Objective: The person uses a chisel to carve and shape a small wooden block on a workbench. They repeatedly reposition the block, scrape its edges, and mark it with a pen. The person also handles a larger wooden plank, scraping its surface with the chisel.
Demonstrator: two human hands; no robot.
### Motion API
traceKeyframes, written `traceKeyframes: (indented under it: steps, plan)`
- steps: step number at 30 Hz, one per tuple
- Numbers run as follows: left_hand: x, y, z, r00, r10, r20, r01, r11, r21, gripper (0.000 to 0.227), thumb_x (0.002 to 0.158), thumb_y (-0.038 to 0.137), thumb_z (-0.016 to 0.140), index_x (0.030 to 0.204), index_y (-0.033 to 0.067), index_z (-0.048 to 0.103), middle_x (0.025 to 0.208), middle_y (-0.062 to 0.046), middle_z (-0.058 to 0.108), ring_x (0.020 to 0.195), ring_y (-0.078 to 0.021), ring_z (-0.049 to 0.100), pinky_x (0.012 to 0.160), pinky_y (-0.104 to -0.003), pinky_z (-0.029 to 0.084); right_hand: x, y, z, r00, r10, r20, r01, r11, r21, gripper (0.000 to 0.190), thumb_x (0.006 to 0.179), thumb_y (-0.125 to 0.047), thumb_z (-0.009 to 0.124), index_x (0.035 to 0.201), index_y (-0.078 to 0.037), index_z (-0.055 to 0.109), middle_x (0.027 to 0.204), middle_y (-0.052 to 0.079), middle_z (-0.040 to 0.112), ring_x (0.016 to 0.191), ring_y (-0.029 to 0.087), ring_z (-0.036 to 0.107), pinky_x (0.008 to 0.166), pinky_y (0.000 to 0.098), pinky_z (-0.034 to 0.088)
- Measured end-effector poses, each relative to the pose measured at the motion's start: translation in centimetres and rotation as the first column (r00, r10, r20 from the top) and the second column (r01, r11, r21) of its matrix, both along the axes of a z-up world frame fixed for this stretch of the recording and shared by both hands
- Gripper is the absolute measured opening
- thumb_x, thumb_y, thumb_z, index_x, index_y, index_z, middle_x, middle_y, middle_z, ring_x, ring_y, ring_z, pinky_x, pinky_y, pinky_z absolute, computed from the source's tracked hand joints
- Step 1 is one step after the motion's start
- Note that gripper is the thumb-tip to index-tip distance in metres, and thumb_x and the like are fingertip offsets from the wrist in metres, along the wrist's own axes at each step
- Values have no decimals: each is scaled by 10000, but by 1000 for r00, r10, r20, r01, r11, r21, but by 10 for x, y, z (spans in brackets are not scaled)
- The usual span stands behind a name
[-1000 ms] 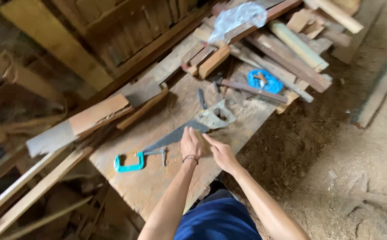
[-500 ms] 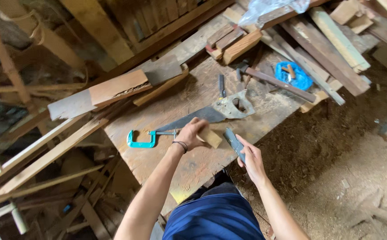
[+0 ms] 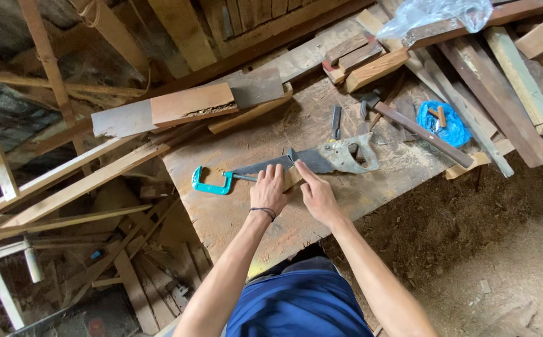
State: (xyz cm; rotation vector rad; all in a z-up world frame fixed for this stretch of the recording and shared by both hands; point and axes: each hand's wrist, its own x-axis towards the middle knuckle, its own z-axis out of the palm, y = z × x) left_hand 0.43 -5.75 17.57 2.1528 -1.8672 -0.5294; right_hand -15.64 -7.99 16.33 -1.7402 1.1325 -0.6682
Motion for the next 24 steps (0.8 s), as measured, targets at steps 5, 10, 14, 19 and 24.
traceKeyframes:
  steps: [5,10,14,19,24]
  plan:
    - [-2,1,-10,996,-12,87,9,999,35,629,761,277,822,1270,98,499,1167,-72,576,1104,-304,596,704,-440,616,-18,10,0,996,18,-91,-18,1000,7,593,965,29,491,1511,-203,472,1594,52,443,1441,251,468,1158,372,369]
    - [-3,5,-11,998,-18,66,18,1000,-2,644,778,345,826,1282,98,509,1160,-64,583,1088,-314,597,700,-452,604,-34,28,4,999,-8,-41,12,994,110,595,952,32,466,1493,-214,500,1575,26,470,1439,244,468,1174,350,422]
    - [0,2,-5,999,-28,44,29,999,-18,686,792,387,822,1317,83,502,1156,-74,579,1079,-320,591,691,-465,593,-1,-7,-4,995,99,-21,-101,991,-93,560,969,59,472,1476,-168,540,1581,63,484,1491,270,387,1173,420,303]
    - [-1,3,-5,1000,11,16,-11,1000,0,638,774,364,826,1264,90,521,1155,-65,586,1092,-308,592,708,-458,587,-15,5,4,983,134,-128,-160,963,-218,548,942,58,495,1443,-145,584,1546,67,528,1489,258,400,1189,421,328]
    - [0,1,-21,999,39,24,-39,999,-20,592,696,269,828,1165,77,524,1148,-69,595,1095,-295,604,727,-414,597,-30,20,13,978,138,-157,-172,958,-230,581,914,64,484,1450,-144,575,1532,63,542,1496,260,412,1218,383,367]
